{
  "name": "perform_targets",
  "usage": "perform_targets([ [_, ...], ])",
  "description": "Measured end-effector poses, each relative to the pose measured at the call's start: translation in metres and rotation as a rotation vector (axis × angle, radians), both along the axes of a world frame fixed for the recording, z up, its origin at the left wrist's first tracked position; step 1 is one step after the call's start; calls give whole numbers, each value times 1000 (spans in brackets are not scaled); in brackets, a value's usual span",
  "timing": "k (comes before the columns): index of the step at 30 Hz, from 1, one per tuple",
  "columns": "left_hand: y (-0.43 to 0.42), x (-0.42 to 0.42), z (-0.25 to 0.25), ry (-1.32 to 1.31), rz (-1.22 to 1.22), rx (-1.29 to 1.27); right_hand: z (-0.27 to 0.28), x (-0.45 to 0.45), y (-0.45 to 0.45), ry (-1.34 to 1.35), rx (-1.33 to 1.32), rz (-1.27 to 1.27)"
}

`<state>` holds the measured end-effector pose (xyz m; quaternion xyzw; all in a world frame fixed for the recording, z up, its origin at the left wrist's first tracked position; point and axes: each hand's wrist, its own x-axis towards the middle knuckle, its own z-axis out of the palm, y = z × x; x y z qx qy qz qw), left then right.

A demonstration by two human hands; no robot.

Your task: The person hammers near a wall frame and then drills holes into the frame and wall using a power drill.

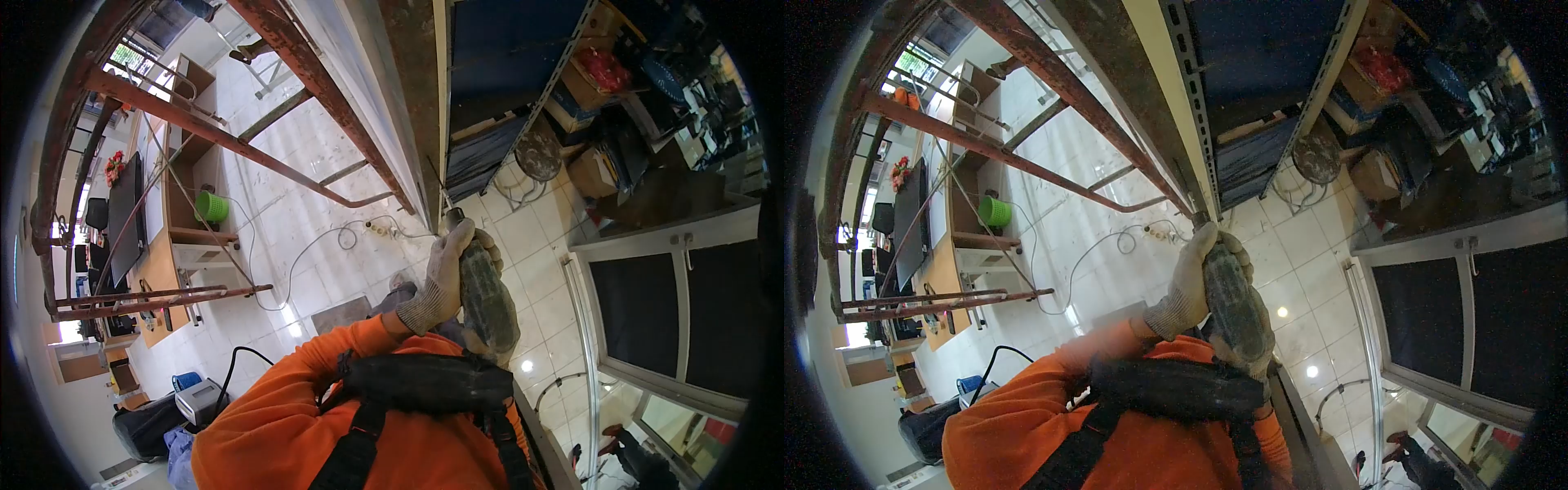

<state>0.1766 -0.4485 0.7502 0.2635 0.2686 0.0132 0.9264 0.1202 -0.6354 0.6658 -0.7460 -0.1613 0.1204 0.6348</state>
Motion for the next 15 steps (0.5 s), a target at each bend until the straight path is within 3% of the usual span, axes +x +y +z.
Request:
perform_targets([
  [15, 10, 8, -1, 39, -29, -4, 1, 11, 4, -29, -30, 33],
])
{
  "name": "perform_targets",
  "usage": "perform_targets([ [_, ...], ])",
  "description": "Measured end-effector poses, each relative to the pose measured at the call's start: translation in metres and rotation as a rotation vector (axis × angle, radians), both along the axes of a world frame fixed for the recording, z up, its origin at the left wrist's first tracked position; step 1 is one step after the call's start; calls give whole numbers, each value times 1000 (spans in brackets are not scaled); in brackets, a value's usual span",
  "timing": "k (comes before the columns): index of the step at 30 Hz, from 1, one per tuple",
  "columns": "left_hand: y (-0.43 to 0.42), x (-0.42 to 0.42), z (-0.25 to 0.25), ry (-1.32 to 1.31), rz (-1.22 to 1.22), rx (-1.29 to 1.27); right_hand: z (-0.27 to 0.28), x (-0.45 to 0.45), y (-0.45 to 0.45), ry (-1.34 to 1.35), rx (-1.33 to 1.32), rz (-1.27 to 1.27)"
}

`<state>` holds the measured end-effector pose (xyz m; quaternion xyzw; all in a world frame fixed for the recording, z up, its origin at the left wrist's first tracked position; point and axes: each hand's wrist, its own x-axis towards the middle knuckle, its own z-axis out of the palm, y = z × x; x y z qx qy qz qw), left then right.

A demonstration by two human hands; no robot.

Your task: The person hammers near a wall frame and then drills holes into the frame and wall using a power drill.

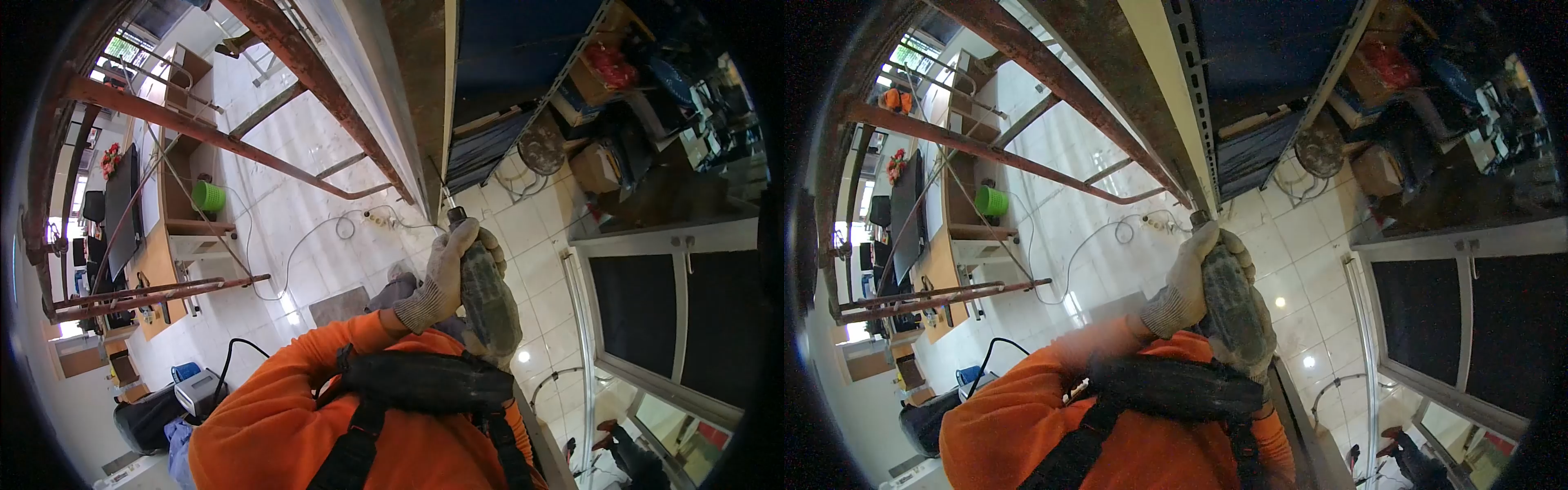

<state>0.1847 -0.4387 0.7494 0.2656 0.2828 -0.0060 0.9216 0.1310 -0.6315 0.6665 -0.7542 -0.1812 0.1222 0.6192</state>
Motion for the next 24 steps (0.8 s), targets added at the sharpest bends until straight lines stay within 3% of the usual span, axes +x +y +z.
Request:
perform_targets([
  [24, 13, 12, -5, -112, -5, -35, 7, 16, 7, -177, -103, 80],
])
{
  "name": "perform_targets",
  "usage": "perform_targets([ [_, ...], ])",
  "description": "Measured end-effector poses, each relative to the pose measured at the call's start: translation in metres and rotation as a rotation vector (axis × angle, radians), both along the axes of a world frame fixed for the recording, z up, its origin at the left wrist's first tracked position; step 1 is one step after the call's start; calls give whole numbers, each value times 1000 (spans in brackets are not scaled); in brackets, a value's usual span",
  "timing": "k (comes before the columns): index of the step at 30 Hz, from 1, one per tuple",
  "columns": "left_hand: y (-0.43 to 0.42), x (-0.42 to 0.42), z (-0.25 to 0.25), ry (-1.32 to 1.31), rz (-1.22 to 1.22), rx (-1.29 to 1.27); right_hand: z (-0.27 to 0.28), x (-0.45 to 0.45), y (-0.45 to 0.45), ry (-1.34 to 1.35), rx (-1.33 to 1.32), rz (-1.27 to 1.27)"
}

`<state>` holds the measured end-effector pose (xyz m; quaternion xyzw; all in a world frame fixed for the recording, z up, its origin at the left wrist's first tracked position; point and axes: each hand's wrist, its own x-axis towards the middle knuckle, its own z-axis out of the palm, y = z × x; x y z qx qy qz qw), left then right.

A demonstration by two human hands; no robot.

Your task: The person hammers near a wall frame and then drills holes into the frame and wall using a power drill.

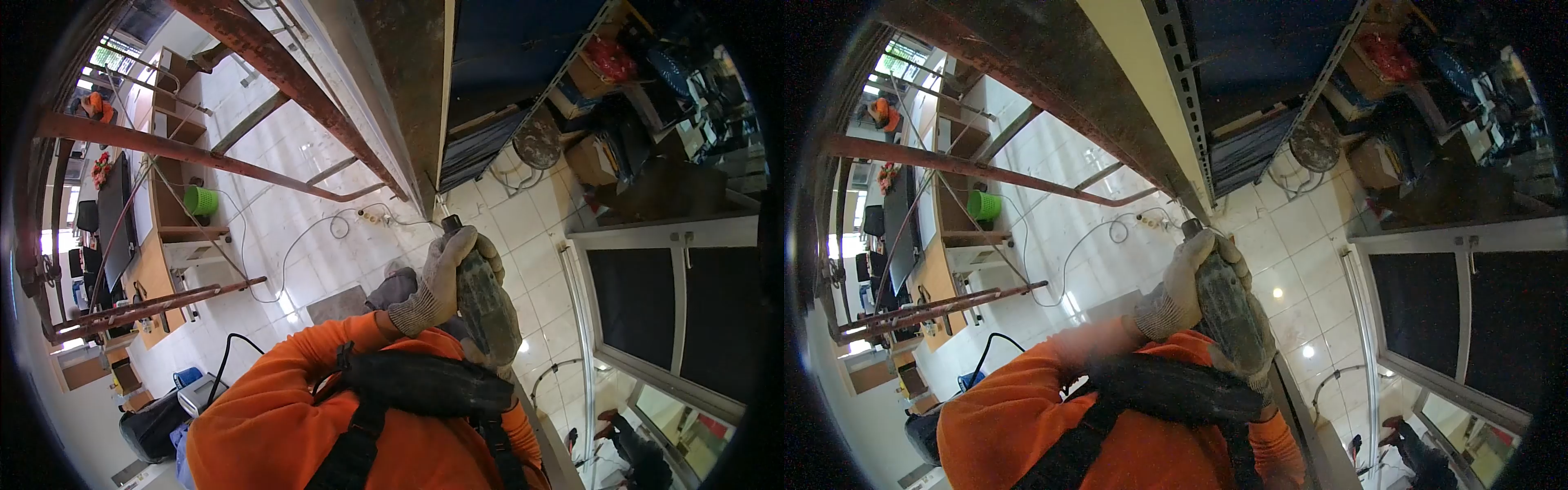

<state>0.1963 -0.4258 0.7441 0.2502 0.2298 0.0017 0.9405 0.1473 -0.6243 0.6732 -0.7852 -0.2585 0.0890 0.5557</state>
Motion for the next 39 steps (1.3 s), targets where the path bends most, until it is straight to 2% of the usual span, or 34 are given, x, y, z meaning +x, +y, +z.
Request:
perform_targets([
  [4, 3, 0, -1, -5, -12, -15, 1, 4, 0, -139, -97, 36],
  [7, 3, 1, 5, 23, -11, -36, 4, 1, 0, -54, -99, 10],
  [12, 5, 1, 3, 2, -8, 0, 9, -3, 7, 159, 63, -62],
  [19, 12, 3, 16, 11, -18, 14, 6, -1, 9, 177, 48, -70],
  [24, 17, 3, -9, -53, -76, 10, 3, 2, 12, 211, 32, -94],
  [39, 23, 5, -4, -96, -63, -62, -16, 1, 5, 288, -14, -233],
])
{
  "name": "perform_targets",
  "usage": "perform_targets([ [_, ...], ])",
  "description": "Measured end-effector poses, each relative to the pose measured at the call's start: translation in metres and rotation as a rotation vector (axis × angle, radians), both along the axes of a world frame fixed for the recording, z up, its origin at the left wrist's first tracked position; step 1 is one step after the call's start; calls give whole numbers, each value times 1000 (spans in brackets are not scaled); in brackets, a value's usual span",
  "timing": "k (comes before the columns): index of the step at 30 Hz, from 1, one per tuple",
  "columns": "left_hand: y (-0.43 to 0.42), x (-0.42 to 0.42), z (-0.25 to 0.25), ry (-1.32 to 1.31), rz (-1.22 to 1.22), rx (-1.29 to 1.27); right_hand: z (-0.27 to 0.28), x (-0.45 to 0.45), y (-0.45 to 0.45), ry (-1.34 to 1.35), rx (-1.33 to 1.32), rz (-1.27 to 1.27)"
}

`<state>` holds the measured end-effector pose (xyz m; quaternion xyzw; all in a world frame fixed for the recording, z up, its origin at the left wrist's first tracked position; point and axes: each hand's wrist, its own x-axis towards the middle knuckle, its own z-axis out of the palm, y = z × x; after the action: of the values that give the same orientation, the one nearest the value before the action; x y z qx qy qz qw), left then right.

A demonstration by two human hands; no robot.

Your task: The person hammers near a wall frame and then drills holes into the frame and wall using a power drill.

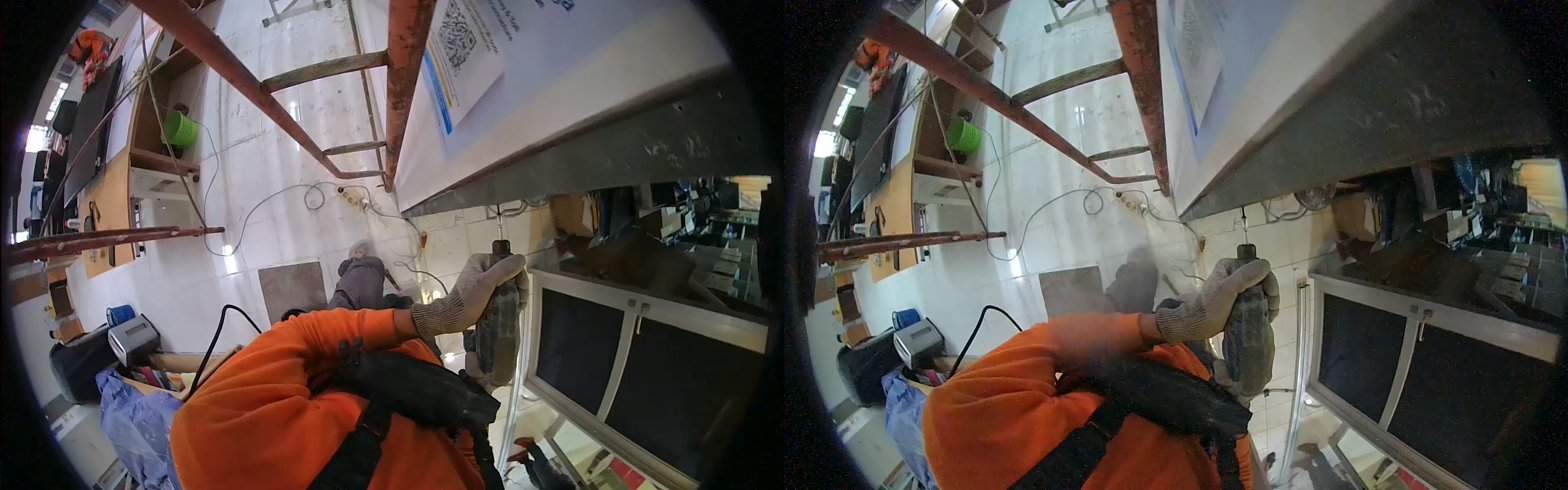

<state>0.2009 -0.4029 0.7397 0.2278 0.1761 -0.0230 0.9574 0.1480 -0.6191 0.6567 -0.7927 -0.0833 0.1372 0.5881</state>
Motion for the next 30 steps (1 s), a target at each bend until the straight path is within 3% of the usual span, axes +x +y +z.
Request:
perform_targets([
  [30, 11, 9, -1, -15, 13, 187, -7, -2, 1, 0, -18, -76],
])
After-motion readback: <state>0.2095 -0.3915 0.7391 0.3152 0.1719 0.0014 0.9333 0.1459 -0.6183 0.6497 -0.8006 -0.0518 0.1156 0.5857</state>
